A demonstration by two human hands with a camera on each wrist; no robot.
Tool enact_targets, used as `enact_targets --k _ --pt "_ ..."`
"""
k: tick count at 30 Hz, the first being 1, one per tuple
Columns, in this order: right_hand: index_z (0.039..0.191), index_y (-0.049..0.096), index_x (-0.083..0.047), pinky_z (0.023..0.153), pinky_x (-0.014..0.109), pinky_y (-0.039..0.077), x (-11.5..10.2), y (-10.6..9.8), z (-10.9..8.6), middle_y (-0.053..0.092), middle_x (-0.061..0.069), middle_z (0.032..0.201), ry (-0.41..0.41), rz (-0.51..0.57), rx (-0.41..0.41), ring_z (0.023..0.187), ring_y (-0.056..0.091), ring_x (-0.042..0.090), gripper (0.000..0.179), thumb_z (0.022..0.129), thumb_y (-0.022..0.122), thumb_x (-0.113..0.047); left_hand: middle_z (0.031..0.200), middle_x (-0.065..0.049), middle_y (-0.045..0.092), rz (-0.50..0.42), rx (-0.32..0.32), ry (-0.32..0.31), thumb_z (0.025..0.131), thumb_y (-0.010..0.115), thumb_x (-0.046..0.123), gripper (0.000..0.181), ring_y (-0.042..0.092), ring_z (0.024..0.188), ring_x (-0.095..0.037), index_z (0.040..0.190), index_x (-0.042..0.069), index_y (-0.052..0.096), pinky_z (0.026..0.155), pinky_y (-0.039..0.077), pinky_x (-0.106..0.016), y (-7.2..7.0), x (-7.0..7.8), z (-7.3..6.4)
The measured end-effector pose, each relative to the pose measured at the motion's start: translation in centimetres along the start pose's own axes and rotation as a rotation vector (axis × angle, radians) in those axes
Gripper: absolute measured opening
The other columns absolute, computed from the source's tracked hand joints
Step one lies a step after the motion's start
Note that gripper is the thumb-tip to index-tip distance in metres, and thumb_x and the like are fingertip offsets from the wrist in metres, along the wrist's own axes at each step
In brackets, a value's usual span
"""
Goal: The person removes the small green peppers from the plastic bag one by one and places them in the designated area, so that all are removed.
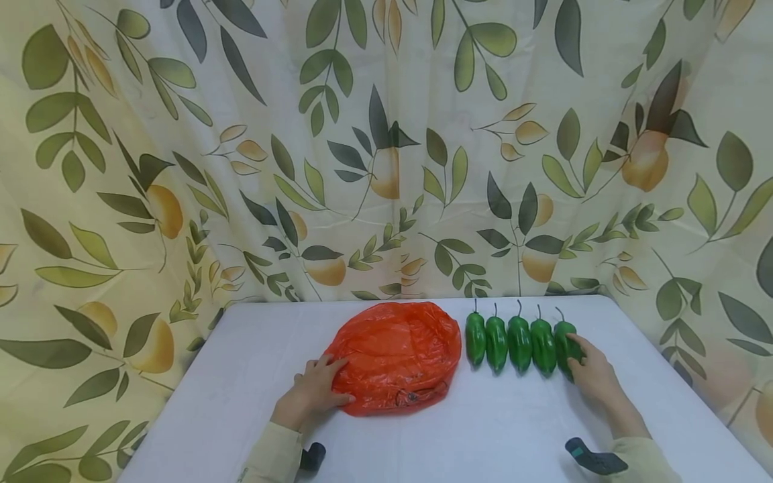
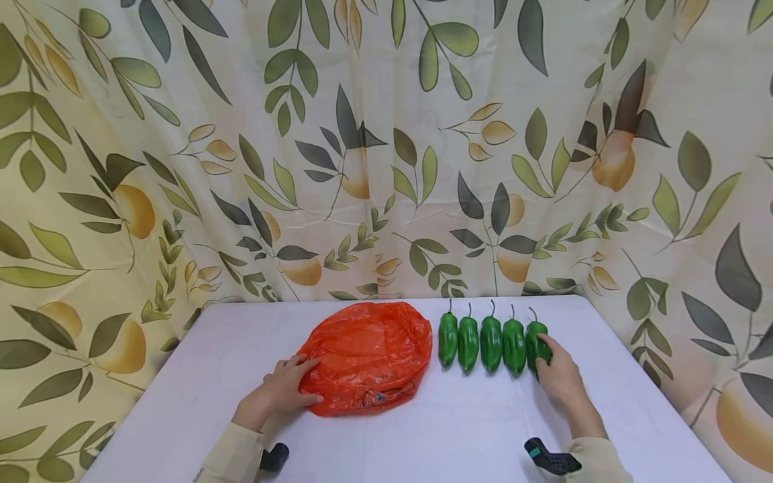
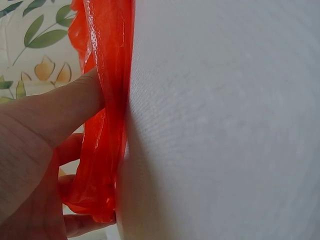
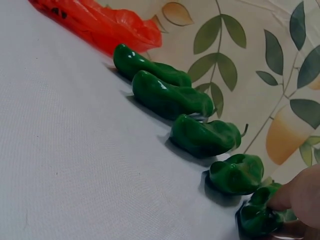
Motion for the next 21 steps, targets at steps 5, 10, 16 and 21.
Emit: enact_targets --k 5,10,16,21 --pt "0.156 0.017 0.006 0.11 0.077 0.027 -0.2 0.01 0.13 0.018 0.048 0.151 0.016 0.007 -0.018 0.137 0.021 0.068 0.062 0.1 0.038 -0.005 0.15 -0.011 0.047 0.0 -0.002 -0.005 0.074 0.087 0.043 0.087 0.045 0.127 -0.034 0.15 0.025 0.049 0.104 0.046 -0.067 0.12 -0.2 0.05" --pt "0.157 0.015 0.006 0.11 0.077 0.026 -0.29 -0.01 0.17 0.016 0.048 0.152 0.023 0.008 -0.025 0.138 0.02 0.068 0.062 0.101 0.038 -0.007 0.151 -0.011 0.047 -0.009 -0.002 -0.002 0.075 0.087 0.042 0.087 0.044 0.129 -0.034 0.151 0.024 0.049 0.105 0.044 -0.068 0.07 -0.14 0.01" --pt "0.157 0.013 0.006 0.111 0.077 0.024 -0.4 0.18 0.0 0.013 0.047 0.153 0.05 0.016 -0.03 0.14 0.017 0.067 0.064 0.104 0.04 -0.015 0.153 -0.011 0.045 -0.012 -0.01 -0.004 0.074 0.087 0.041 0.087 0.043 0.131 -0.036 0.151 0.024 0.049 0.106 0.042 -0.07 -0.04 -0.14 -0.01" --pt "0.158 0.01 0.007 0.112 0.077 0.022 -0.42 0.14 0.06 0.013 0.047 0.153 0.064 0.022 -0.018 0.141 0.016 0.067 0.065 0.106 0.039 -0.022 0.156 -0.011 0.042 -0.018 -0.022 0.0 0.076 0.086 0.044 0.086 0.041 0.135 -0.04 0.151 0.024 0.048 0.105 0.041 -0.072 -0.17 -0.24 -0.07"
Point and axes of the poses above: each hand's wrist, its own z-axis towards the middle knuckle, its own y-axis out of the palm, x = y × z, the point moved 1 cm from there along z, towards the middle knuckle
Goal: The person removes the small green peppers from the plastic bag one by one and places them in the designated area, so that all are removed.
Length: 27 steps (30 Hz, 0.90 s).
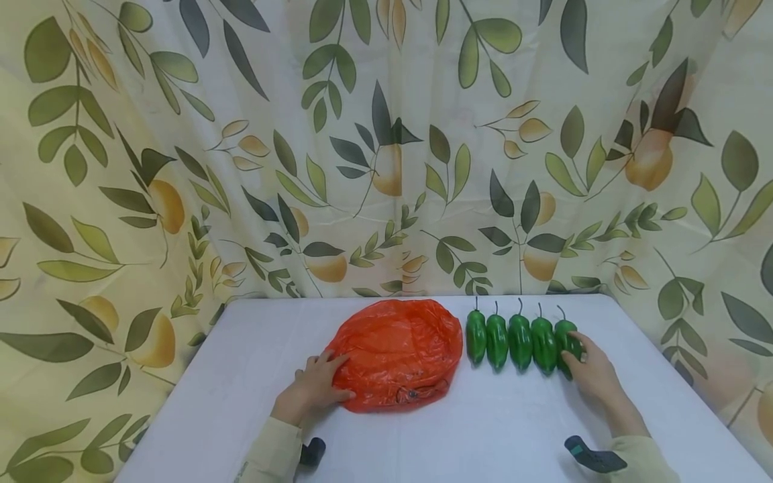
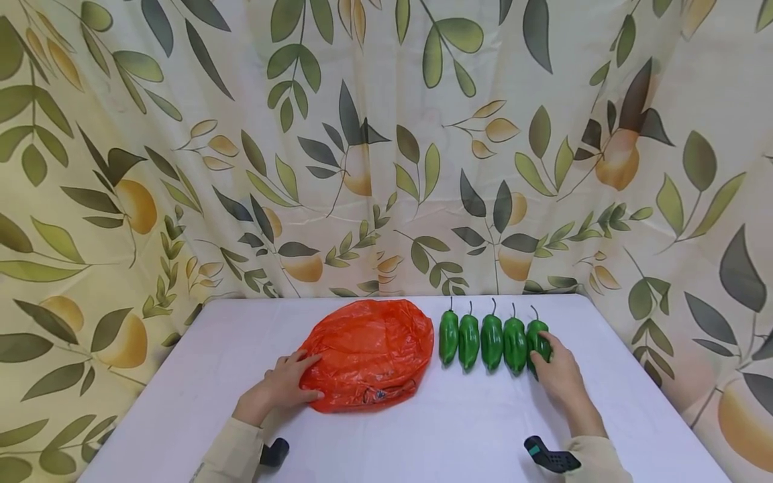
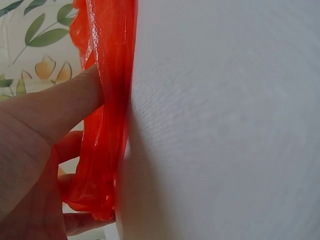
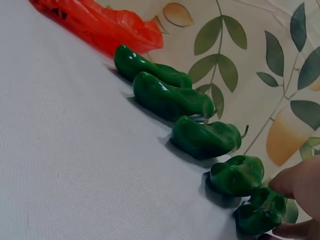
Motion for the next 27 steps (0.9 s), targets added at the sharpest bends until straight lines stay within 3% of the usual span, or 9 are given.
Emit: enact_targets --k 10,18,27 --pt "0.153 0.023 0.011 0.111 0.076 0.027 0.5 -0.6 -0.1 0.019 0.05 0.15 0.007 -0.023 0.085 0.137 0.022 0.068 0.064 0.106 0.04 -0.03 0.16 -0.01 0.038 -0.023 -0.007 -0.02 0.077 0.085 0.044 0.088 0.037 0.139 -0.044 0.153 0.025 0.045 0.103 0.043 -0.073 0.0 0.0 -0.1" --pt "0.154 0.025 0.008 0.112 0.075 0.028 -0.7 -1.2 -0.5 0.02 0.045 0.154 0.05 0.008 0.13 0.138 0.025 0.066 0.064 0.106 0.041 -0.031 0.161 -0.012 0.035 -0.029 -0.014 -0.026 0.08 0.081 0.049 0.087 0.032 0.144 -0.045 0.154 0.021 0.043 0.105 0.039 -0.075 -0.1 -0.2 -0.1" --pt "0.153 0.026 0.008 0.108 0.076 0.032 -1.9 -1.3 -1.0 0.021 0.045 0.153 0.012 0.02 0.147 0.134 0.03 0.067 0.062 0.107 0.041 -0.031 0.161 -0.013 0.035 -0.023 0.008 0.003 0.079 0.082 0.047 0.088 0.032 0.143 -0.045 0.154 0.02 0.043 0.104 0.044 -0.071 -0.3 -0.1 -0.4"
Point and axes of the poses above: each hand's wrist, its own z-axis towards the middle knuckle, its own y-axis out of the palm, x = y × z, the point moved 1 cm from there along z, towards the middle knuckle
